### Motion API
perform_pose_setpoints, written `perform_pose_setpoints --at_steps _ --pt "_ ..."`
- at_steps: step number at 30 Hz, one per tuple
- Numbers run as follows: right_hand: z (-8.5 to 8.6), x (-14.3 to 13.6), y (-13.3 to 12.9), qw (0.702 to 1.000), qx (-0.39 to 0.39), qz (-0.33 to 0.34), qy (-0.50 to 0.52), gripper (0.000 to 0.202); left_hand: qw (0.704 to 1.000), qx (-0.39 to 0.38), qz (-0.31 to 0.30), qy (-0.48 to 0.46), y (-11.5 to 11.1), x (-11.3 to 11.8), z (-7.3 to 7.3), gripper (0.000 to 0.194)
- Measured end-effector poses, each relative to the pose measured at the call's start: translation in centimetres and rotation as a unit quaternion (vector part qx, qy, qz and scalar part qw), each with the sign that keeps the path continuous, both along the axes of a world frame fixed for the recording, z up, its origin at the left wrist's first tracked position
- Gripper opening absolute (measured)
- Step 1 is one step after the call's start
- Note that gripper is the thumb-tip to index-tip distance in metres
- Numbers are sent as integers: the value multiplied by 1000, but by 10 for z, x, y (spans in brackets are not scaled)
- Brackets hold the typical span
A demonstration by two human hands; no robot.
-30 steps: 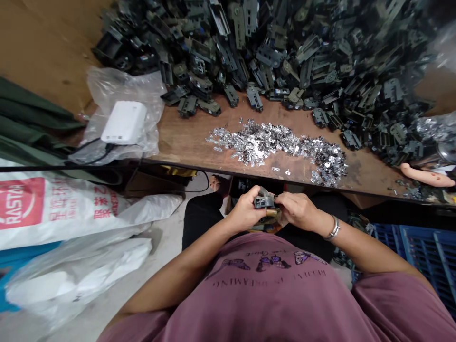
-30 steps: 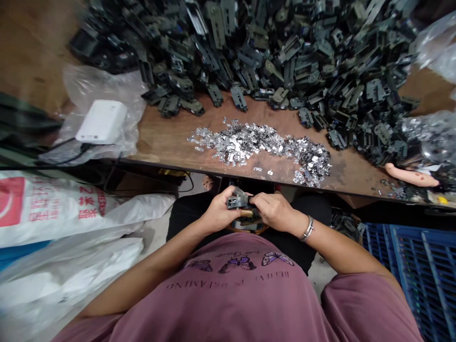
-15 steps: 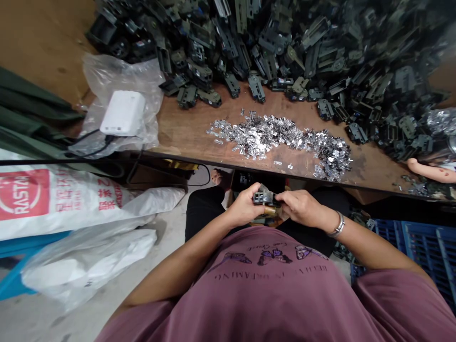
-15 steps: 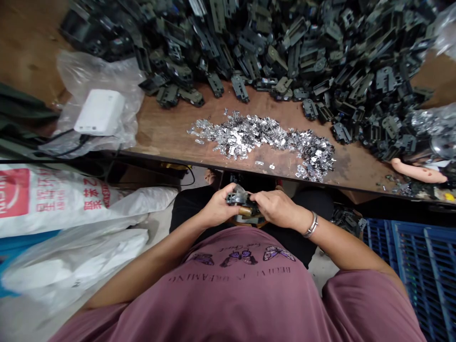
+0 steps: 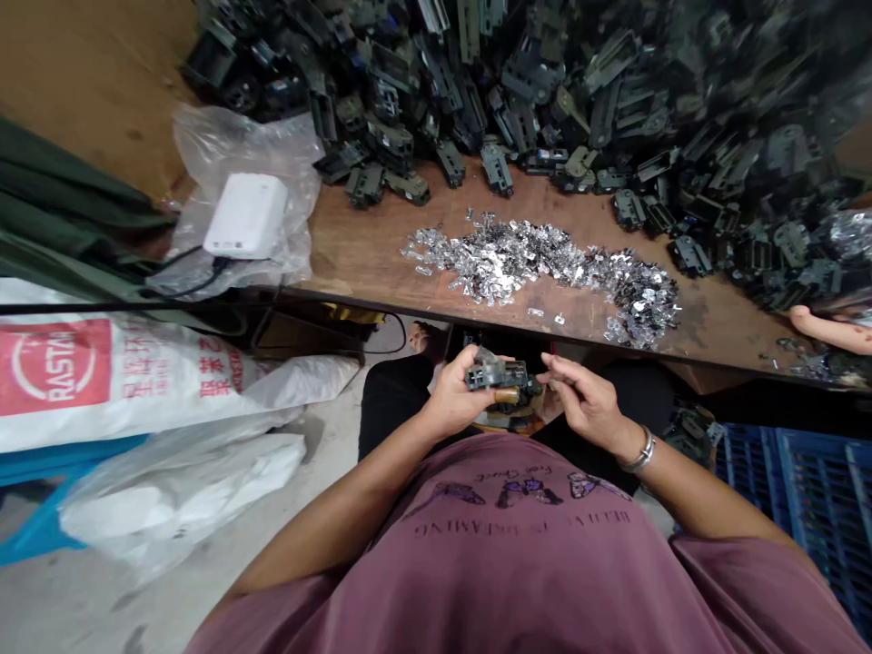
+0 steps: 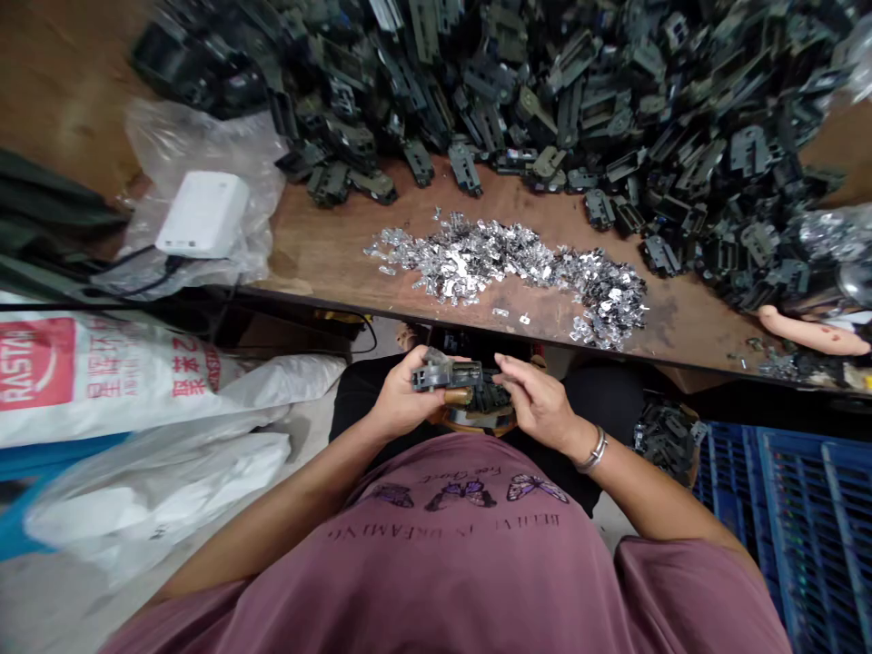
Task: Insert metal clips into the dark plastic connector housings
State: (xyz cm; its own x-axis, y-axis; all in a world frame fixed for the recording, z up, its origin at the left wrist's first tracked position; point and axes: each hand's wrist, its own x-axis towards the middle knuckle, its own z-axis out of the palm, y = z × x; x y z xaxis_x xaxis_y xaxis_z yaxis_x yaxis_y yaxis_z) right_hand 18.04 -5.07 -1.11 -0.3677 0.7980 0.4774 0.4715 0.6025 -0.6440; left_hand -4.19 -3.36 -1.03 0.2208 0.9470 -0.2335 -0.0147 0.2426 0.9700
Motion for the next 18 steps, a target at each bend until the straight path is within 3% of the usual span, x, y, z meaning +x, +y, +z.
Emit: perform_pose_setpoints --at_steps 3,8,11,18 --pt "3 -7 2 998 44 -37 3 36 1000 0 -12 9 -2 -1 0 40" --pt "2 -17 5 990 106 42 -86 31 997 31 -65 37 -6 2 0 38" --pt "1 -17 6 985 96 60 -126 31 994 43 -87 44 -7 2 0 34" --pt "-1 -13 5 983 69 93 -140 27 995 -8 -93 28 -6 -1 -5 37"
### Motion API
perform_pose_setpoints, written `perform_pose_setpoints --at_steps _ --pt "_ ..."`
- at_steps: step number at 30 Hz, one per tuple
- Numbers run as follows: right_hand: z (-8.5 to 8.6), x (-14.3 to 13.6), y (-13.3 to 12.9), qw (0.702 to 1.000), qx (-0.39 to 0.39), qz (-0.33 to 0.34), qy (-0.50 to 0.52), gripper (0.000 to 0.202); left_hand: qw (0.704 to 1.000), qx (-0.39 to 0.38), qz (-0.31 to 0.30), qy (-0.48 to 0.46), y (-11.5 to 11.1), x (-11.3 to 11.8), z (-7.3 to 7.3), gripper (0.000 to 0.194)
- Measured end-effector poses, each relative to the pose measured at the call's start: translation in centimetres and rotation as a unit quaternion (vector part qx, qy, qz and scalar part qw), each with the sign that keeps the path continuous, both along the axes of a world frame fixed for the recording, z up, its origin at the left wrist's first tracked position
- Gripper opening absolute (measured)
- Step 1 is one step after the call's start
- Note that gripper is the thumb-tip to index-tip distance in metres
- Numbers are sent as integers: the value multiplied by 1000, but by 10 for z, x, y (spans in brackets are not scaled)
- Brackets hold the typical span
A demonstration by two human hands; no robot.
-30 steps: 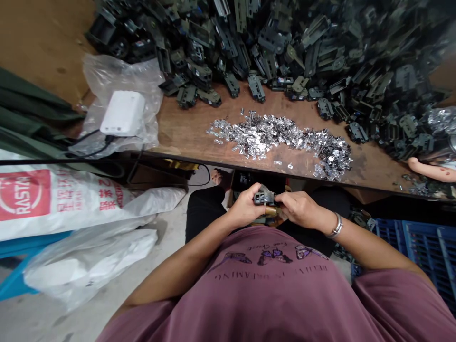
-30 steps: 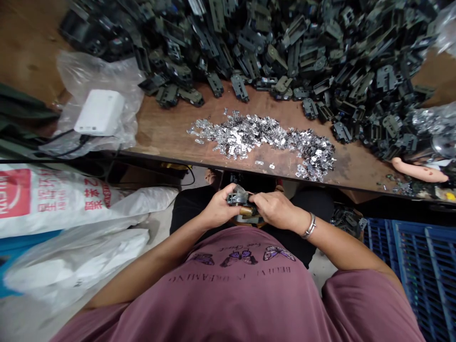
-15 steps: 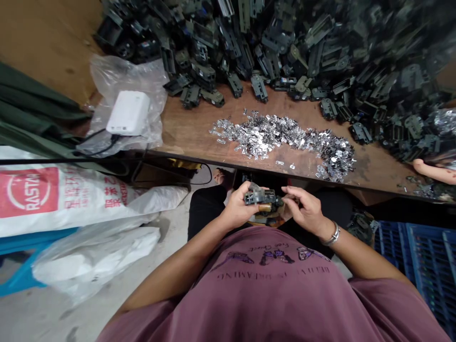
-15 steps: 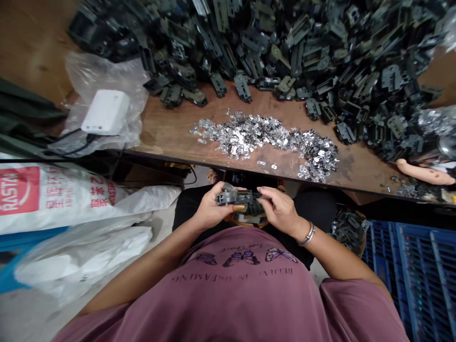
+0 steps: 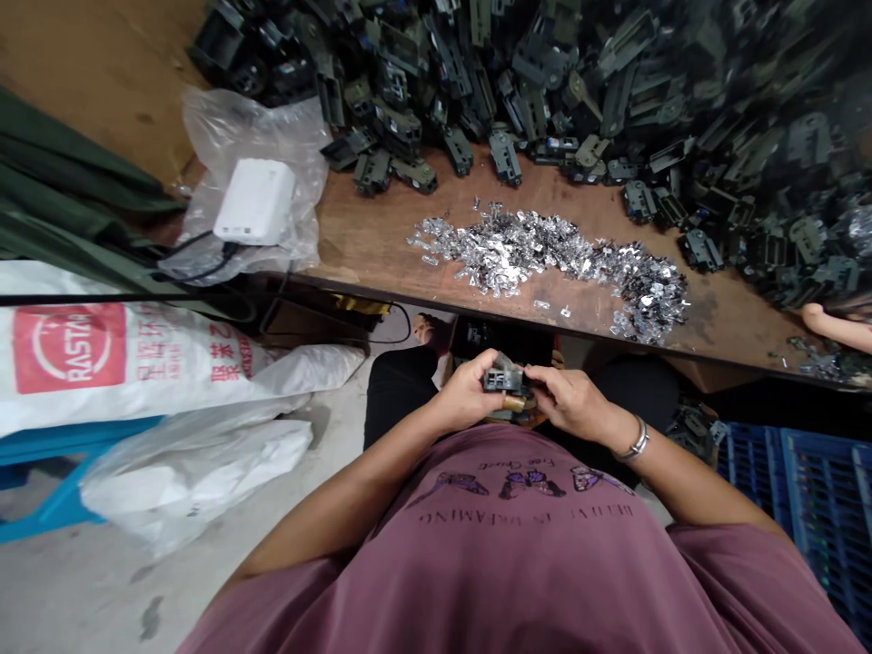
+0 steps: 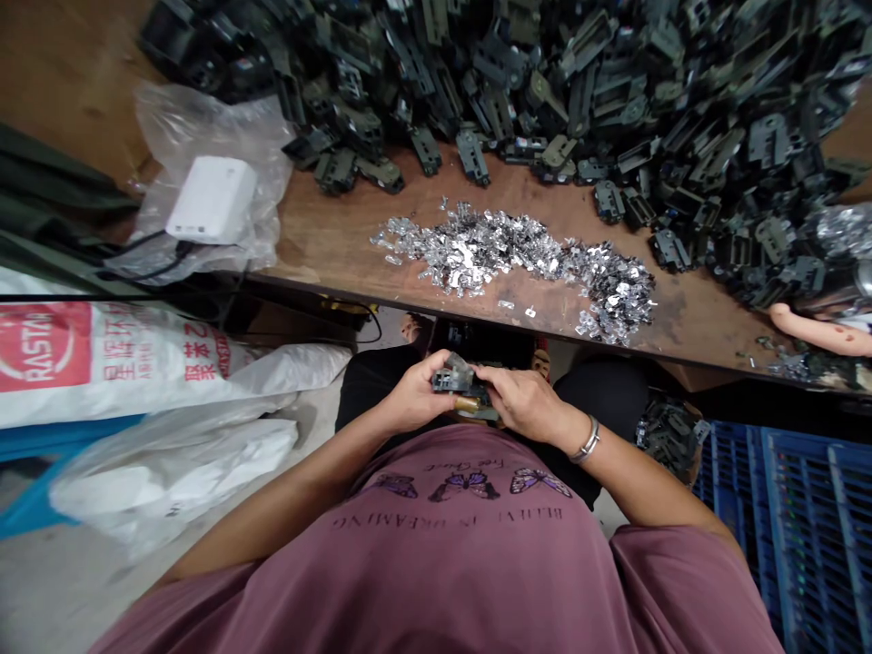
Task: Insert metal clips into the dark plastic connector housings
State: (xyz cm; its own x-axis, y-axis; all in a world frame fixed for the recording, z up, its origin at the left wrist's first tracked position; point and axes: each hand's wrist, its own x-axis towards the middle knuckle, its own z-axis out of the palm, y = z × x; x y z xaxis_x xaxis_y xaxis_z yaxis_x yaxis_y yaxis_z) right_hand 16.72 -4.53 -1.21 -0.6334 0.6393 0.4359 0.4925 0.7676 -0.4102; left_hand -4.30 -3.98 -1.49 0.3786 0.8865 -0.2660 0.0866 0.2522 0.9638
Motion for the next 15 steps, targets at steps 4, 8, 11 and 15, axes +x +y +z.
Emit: perform_pose_setpoints --at_steps 4,8,11,15 --pt "-5 -1 -3 999 30 -16 18 25 1000 -13 2 -18 -1 2 -2 37" --pt "-14 0 -10 998 36 -14 39 38 999 -11 22 -24 -3 1 -3 37" --pt "-18 2 -18 994 -44 -24 100 43 998 -20 50 -27 -3 -2 -1 40" --pt "-15 -3 -22 918 -253 -137 272 31 996 16 82 -37 -2 -3 3 41"
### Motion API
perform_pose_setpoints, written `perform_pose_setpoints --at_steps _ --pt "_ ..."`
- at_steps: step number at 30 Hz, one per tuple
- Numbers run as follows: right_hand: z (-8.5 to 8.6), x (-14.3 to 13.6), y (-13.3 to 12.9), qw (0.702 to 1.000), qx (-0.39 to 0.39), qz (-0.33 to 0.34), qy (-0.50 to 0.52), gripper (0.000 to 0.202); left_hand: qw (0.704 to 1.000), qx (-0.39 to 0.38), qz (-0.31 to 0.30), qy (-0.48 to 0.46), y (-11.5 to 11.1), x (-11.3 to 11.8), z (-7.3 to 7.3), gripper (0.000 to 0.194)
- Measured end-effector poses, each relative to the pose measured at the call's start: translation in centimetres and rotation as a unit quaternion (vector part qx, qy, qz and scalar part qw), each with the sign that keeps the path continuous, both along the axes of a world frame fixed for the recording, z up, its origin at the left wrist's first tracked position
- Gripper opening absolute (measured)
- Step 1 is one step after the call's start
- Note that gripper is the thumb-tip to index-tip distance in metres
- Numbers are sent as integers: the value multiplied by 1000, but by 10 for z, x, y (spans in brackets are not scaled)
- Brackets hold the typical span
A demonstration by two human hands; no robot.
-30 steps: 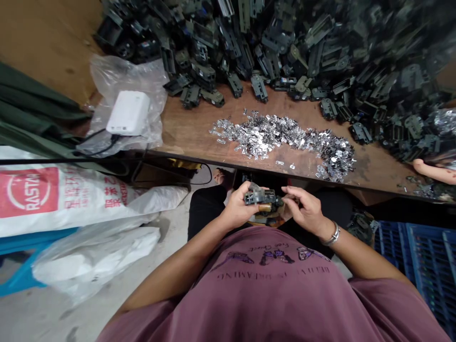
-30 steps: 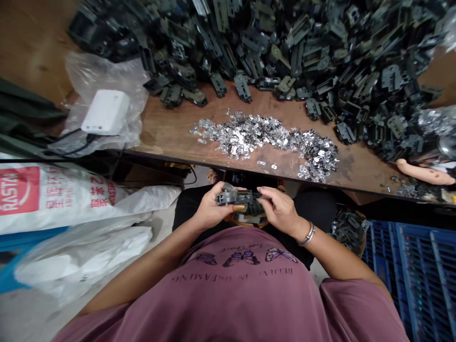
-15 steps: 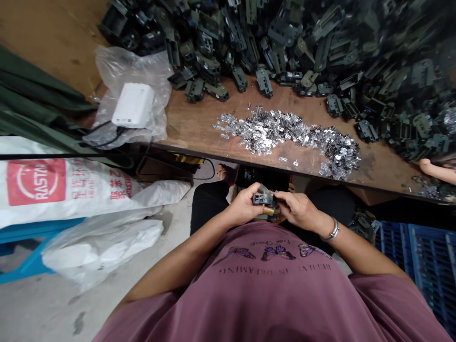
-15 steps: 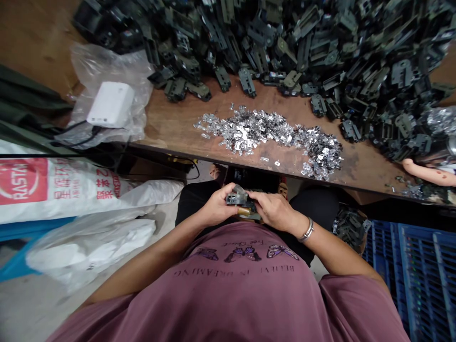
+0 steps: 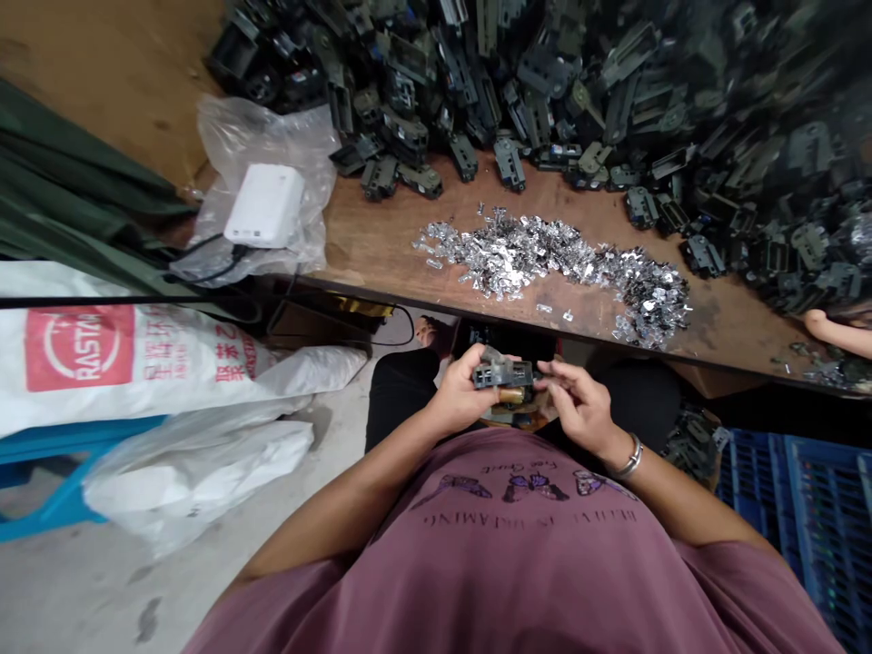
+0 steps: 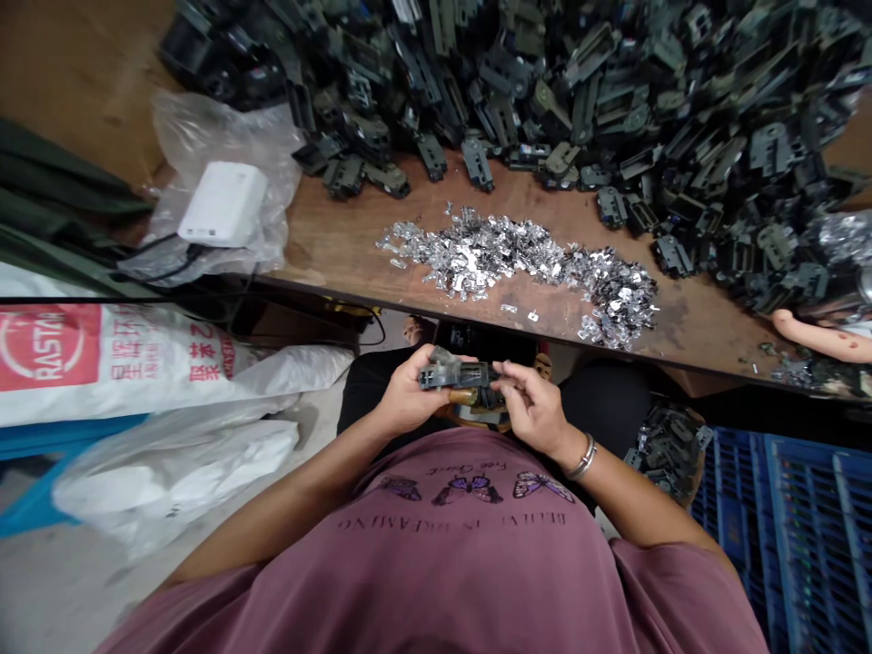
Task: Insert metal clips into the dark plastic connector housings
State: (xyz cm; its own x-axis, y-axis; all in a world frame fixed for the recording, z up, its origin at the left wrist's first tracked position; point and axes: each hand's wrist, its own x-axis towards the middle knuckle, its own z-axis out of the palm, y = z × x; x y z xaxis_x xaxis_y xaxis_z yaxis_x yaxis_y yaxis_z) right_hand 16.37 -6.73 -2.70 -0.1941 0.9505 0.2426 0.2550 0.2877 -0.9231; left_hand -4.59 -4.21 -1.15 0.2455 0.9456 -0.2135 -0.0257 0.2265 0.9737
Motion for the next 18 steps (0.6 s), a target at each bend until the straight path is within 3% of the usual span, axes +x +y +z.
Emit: perform_pose_setpoints --at_steps 2,5,8,10,12,13,15,18 --pt "4 -9 4 982 -153 -35 102 27 1000 20 6 -4 -1 2 0 41" --pt "9 -24 16 916 -326 -19 232 29 998 54 14 6 -2 7 -5 43" --pt "9 -33 26 861 -389 1 329 32 994 98 40 8 -3 6 -11 41" --pt "8 -31 30 843 -407 18 353 38 994 103 26 -12 -3 1 -11 43" --pt "6 -27 32 852 -403 30 332 43 996 69 -31 -44 -1 -6 -8 55" --pt "6 -25 33 871 -384 32 305 44 995 41 -61 -64 1 -10 -5 61" --pt "8 -22 34 925 -305 36 223 44 990 -26 -93 -101 3 -15 1 63" --pt "16 -21 38 986 -143 84 38 38 983 -122 -72 -113 7 -14 8 50"
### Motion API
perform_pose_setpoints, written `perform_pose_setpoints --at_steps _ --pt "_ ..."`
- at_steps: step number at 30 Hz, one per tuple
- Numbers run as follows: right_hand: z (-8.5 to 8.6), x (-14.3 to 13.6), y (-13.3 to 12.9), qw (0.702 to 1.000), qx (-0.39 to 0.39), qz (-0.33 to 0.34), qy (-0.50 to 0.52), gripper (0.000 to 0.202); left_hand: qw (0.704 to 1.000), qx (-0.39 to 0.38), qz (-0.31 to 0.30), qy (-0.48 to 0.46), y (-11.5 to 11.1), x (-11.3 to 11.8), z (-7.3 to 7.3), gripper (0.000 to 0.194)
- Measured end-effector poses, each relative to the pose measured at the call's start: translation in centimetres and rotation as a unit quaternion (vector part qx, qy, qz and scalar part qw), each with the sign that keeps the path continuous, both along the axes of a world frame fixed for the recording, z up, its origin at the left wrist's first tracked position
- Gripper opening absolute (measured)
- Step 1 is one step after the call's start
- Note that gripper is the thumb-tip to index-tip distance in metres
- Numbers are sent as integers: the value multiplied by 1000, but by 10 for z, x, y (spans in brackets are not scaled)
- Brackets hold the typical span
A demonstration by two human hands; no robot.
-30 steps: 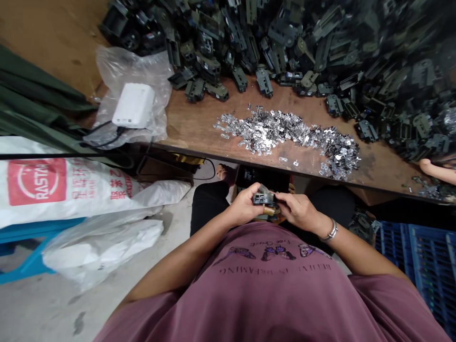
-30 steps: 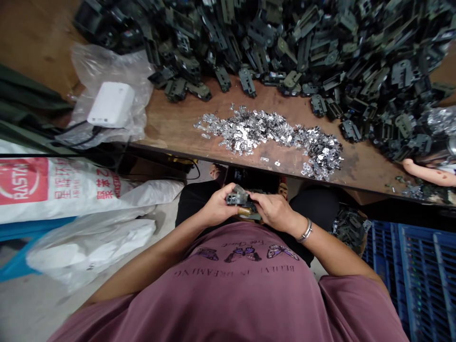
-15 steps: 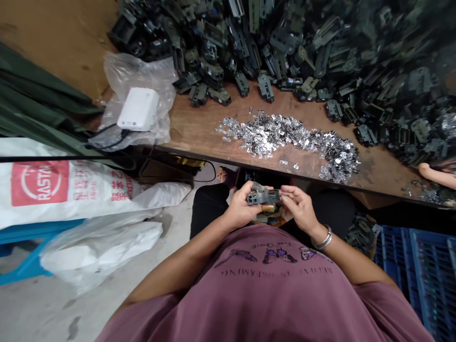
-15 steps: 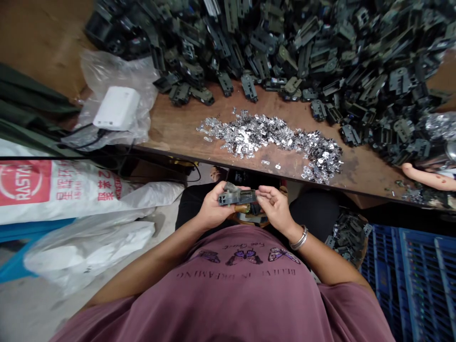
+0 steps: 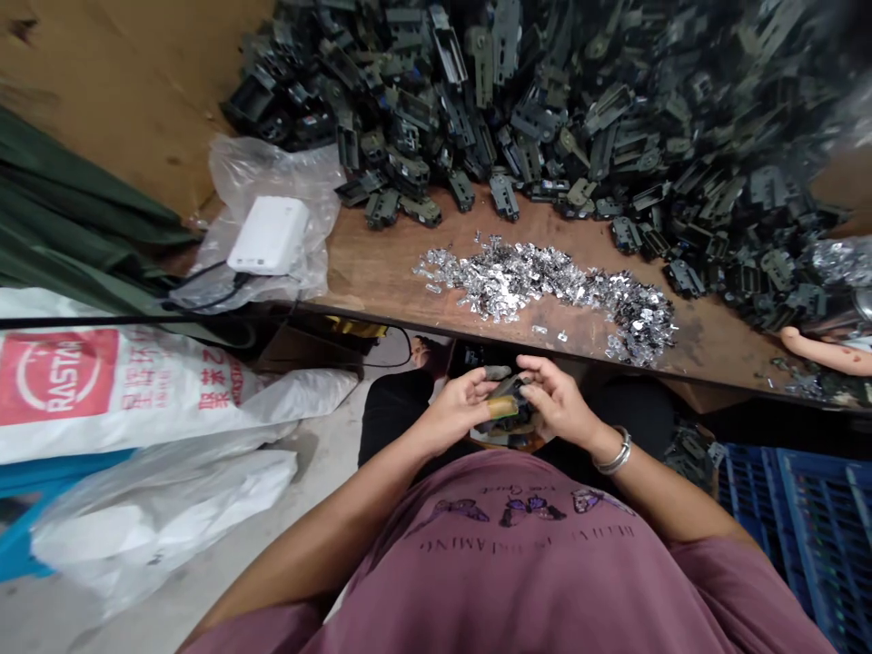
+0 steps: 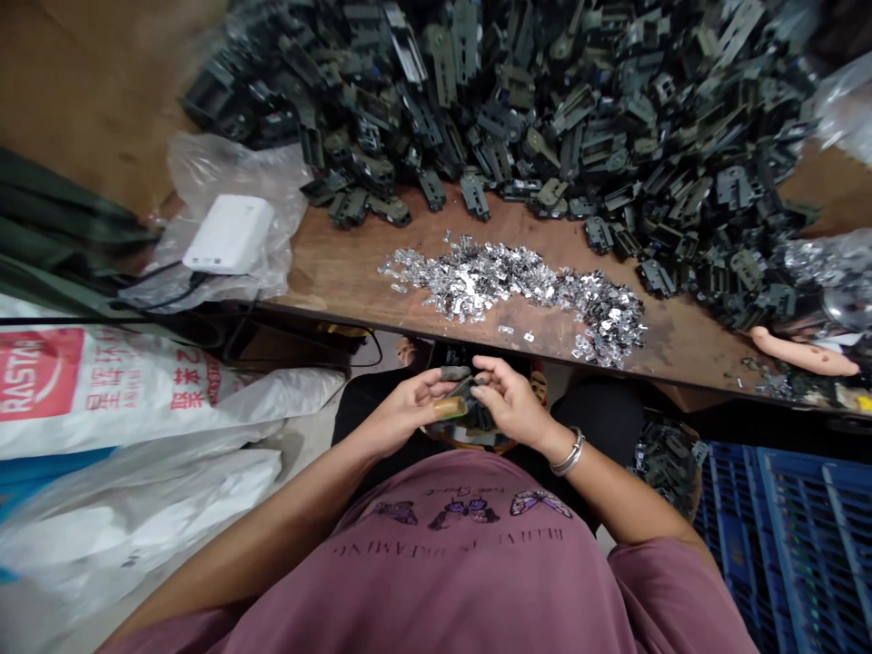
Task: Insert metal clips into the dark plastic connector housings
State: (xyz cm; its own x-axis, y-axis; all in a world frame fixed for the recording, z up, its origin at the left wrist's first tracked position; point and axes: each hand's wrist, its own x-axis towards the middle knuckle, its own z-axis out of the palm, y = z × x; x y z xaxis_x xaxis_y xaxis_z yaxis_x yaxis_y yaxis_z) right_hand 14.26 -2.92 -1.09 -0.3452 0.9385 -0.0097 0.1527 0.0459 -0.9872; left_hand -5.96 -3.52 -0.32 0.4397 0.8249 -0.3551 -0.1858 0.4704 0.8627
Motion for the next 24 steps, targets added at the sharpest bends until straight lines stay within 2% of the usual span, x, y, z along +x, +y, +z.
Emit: perform_pose_setpoints --at_steps 1,3,6,9,11,12,14,16,18,20,22,24 --pt "4 1 4 996 56 25 -61 35 1000 -25 11 7 1 2 1 47" --pt "11 4 18 970 158 45 -180 30 997 -61 39 2 4 7 4 45" --pt "19 10 49 891 262 -12 -371 27 991 -91 86 -43 10 15 7 45" --pt "18 10 79 792 250 -47 -555 30 986 -96 116 -66 18 22 10 40" --pt "15 7 90 758 228 -34 -610 29 984 -89 141 -67 23 26 11 37" --pt "13 6 93 755 227 -28 -615 28 982 -87 152 -63 25 28 12 36" --pt "11 5 92 769 243 -29 -590 25 981 -88 168 -52 27 30 14 35" --pt "13 5 85 812 272 -37 -515 23 980 -85 175 -37 28 30 15 34" --pt "16 5 73 869 300 -48 -390 21 983 -63 172 -29 27 29 15 36" --pt "20 2 59 909 319 -63 -262 17 986 -27 160 -29 25 29 13 38" --pt "22 -2 46 918 338 -78 -189 9 989 7 146 -28 22 31 10 40" --pt "21 -7 37 911 367 -71 -174 3 991 33 132 -18 21 33 8 40"
